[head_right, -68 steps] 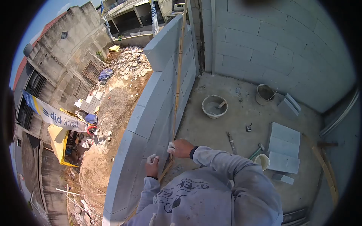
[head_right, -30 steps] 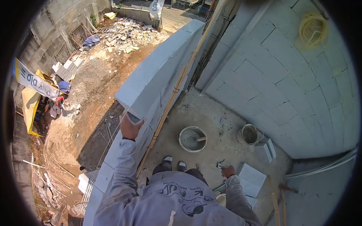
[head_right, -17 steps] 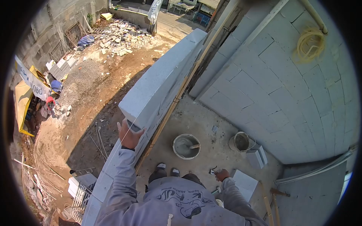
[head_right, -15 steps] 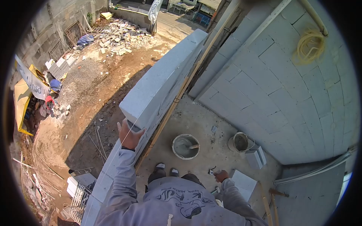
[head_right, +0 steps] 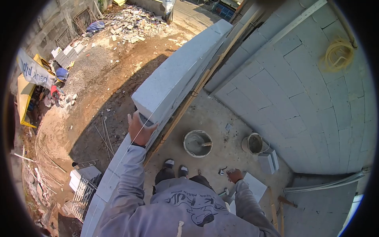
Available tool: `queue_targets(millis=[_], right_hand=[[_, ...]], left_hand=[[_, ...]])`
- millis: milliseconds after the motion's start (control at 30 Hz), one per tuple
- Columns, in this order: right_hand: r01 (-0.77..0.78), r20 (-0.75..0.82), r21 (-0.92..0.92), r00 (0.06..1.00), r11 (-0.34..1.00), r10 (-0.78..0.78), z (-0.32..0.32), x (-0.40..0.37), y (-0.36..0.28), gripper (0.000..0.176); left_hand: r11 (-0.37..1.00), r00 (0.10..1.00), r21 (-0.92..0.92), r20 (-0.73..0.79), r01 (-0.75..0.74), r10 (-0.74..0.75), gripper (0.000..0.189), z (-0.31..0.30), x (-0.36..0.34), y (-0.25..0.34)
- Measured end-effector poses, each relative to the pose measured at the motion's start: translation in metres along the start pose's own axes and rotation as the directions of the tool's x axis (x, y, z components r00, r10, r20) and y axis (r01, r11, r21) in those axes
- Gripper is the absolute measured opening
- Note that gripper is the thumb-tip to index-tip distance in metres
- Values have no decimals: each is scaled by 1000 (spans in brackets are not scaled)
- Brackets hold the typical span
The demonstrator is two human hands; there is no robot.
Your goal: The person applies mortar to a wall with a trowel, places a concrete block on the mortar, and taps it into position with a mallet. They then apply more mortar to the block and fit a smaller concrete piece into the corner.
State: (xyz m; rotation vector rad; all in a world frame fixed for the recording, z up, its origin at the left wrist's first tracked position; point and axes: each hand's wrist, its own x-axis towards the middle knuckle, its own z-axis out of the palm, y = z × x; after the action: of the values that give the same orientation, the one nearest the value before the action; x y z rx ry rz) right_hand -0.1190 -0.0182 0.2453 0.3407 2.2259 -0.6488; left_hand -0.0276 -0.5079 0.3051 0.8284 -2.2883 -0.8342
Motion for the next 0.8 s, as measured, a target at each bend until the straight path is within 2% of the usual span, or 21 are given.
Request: queue_targets(millis=[67,233,367,400,467,533,567,700,733,767,800], right_hand=[[14,9,38,1000,999,-14,6,2,6,20],[-73,60,79,996,994,68,12,9,30,14],[-106,44,97,994,990,103,11,4,32,14],[-120,30,113,993,986,117,12,0,27,15],[-72,-20,30,997,997,73,14,-7,21,18],[-1,-27,-19,1000,1000,1,18,-1,30,20],[-65,-45,-3,997,998,64,21,-6,26,20],[34,-72,7,997,999,-34,40,-6,61,21],[-9,-73,40,997,999,12,46,-9,74,21],[-28,-77,20,997,999,29,51,-10,84,29],[-45,-79,1,996,999,45,56,-12,96,37]], left_hand=[[1000,1000,13,-8,13,-12,72,0,0,-1],[999,1000,-23,20,23,-22,72,-3,2,0],[1000,999,-8,34,-9,9,72,1,1,-3],[999,999,35,34,-5,4,73,3,0,-6],[998,995,65,96,-24,17,75,10,-7,-7],[980,999,198,-19,-31,36,79,17,-12,-5],[972,999,231,-18,-41,46,81,20,-14,-7],[941,999,334,14,-52,50,78,26,-16,-1],[927,998,369,1,-64,69,75,29,-16,-3],[926,995,364,43,-100,90,75,30,-15,-2],[945,998,321,34,-68,61,74,31,-15,1]])
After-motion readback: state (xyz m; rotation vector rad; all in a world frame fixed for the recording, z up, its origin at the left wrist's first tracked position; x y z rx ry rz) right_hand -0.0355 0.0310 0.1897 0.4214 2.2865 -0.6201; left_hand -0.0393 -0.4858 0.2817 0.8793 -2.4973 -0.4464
